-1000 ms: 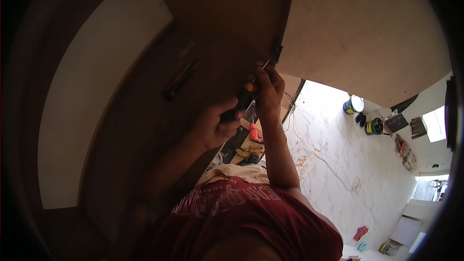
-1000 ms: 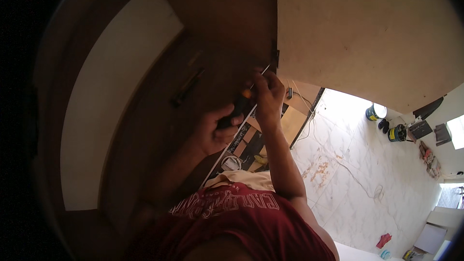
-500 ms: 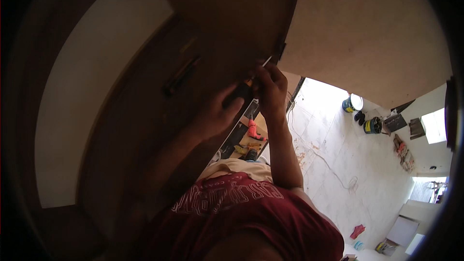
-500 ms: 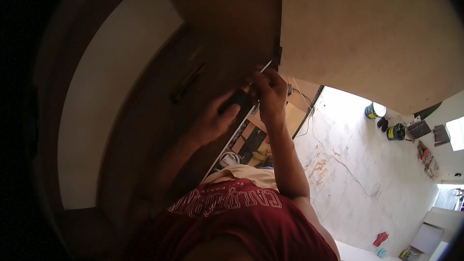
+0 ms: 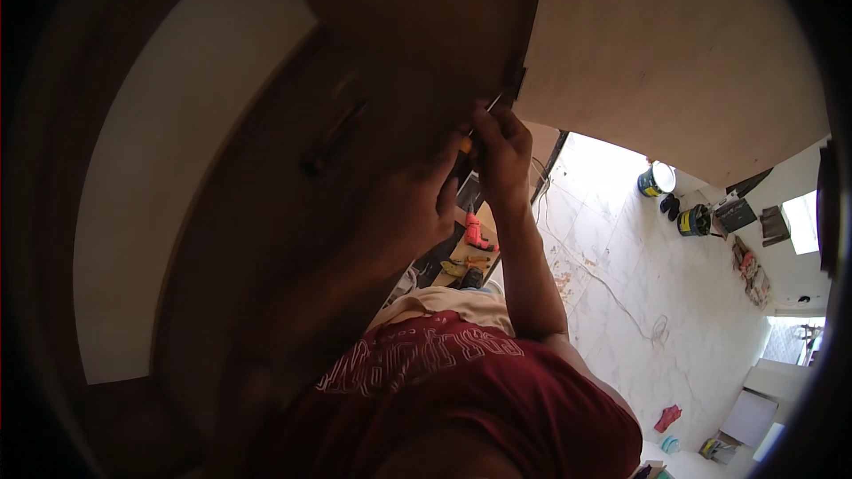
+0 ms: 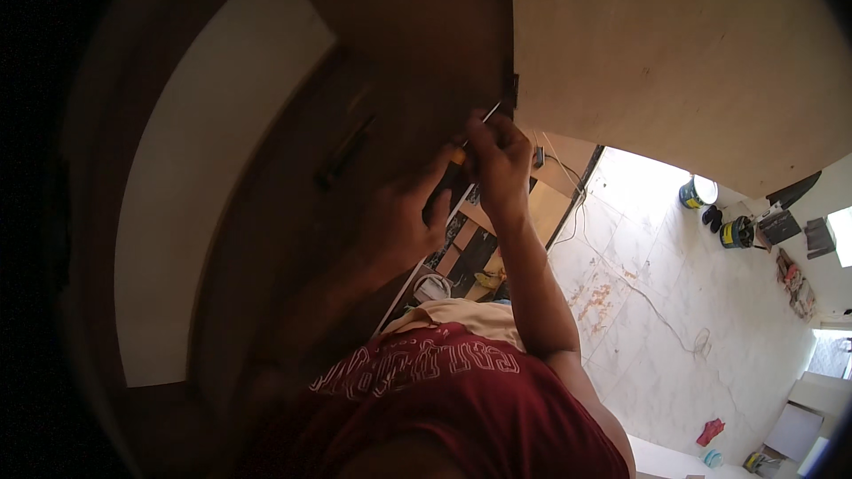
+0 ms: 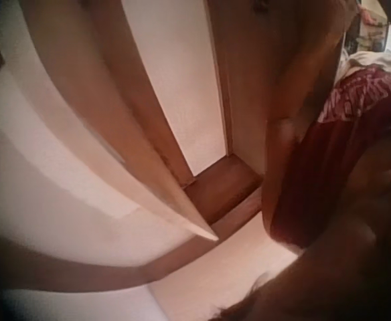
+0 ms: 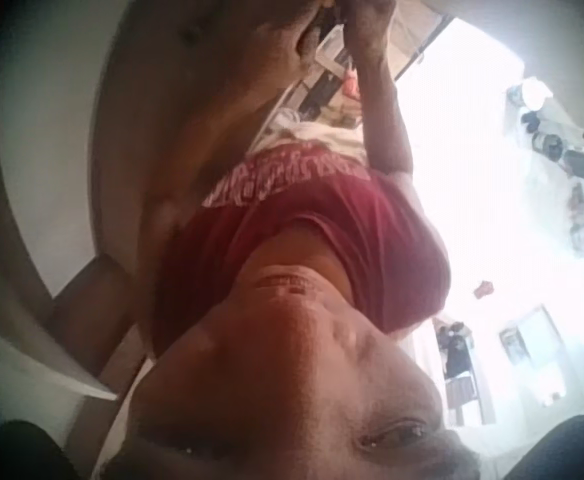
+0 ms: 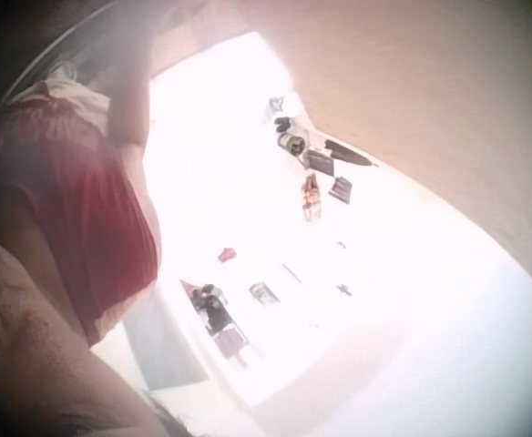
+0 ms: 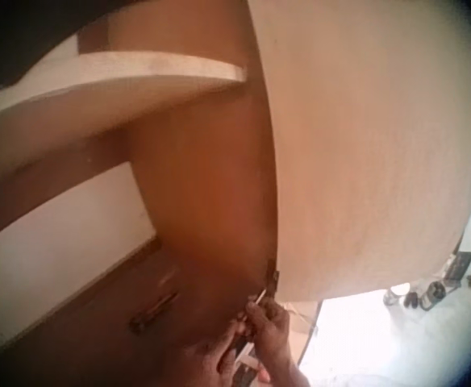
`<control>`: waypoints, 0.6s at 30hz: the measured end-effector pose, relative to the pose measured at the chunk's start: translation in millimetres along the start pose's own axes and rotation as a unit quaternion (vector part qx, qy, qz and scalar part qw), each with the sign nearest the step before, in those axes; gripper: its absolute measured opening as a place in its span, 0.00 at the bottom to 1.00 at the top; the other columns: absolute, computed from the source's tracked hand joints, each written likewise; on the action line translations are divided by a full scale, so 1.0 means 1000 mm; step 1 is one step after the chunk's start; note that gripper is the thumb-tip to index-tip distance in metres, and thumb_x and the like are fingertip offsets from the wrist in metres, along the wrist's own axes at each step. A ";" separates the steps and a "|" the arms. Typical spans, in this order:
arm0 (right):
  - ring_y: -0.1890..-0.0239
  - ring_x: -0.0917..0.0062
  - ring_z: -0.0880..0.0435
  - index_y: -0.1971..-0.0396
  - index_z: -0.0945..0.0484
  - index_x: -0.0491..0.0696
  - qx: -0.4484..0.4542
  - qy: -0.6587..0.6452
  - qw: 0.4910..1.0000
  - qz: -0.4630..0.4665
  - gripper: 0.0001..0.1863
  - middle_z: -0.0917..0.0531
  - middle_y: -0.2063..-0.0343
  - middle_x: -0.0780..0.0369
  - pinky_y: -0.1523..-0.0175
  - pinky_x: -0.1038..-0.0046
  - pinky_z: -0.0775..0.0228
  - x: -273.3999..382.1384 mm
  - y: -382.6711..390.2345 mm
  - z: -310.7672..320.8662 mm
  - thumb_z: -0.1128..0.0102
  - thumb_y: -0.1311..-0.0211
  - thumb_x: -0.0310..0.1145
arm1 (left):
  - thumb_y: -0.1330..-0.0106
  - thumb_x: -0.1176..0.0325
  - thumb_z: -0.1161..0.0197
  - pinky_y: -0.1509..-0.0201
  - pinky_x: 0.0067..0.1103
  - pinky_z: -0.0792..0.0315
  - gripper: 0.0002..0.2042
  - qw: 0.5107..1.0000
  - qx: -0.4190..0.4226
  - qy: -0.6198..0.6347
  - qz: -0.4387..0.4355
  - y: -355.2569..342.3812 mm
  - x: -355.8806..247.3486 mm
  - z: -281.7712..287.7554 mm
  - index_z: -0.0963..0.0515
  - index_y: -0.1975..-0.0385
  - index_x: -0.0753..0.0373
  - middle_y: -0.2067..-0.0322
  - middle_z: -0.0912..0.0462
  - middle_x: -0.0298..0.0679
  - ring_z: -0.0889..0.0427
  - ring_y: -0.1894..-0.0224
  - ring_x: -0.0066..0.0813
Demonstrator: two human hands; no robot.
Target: The person installs wooden cabinet doors by securing hinges using a screwdriver and a hammer, testing the doors and handles, and tightening the hinges on an adjacent cabinet door with a screwdriver.
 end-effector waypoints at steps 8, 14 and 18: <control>0.84 0.89 0.30 0.57 0.21 0.42 -0.017 -0.094 0.994 -0.048 0.11 0.17 0.74 0.63 0.81 0.86 0.44 -0.005 -0.001 0.005 0.38 0.31 0.33 | 0.27 0.65 0.43 0.70 0.24 0.23 0.26 0.934 -0.003 0.315 0.166 0.009 0.043 -0.020 0.35 0.30 0.59 0.65 0.18 0.45 0.18 0.75 0.31; 0.84 0.90 0.33 0.55 0.21 0.41 0.007 -0.093 0.995 -0.021 0.12 0.16 0.72 0.63 0.79 0.85 0.45 -0.003 -0.003 -0.005 0.39 0.31 0.33 | 0.24 0.61 0.45 0.75 0.14 0.30 0.26 0.996 0.063 -0.009 0.067 0.001 0.021 0.006 0.37 0.28 0.56 0.68 0.21 0.38 0.27 0.80 0.17; 0.85 0.90 0.34 0.55 0.21 0.41 -0.009 -0.118 0.992 -0.033 0.12 0.16 0.72 0.64 0.78 0.85 0.44 -0.005 -0.004 0.007 0.39 0.31 0.33 | 0.25 0.62 0.45 0.70 0.23 0.24 0.26 0.760 0.134 0.541 0.335 0.019 0.048 -0.030 0.37 0.29 0.60 0.62 0.18 0.42 0.20 0.75 0.26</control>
Point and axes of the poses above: each hand's wrist, its own y-axis away from the middle knuckle, its own z-axis out of the back of the hand, x = y × z, the point moved 9 cm from there along -y, towards the middle knuckle
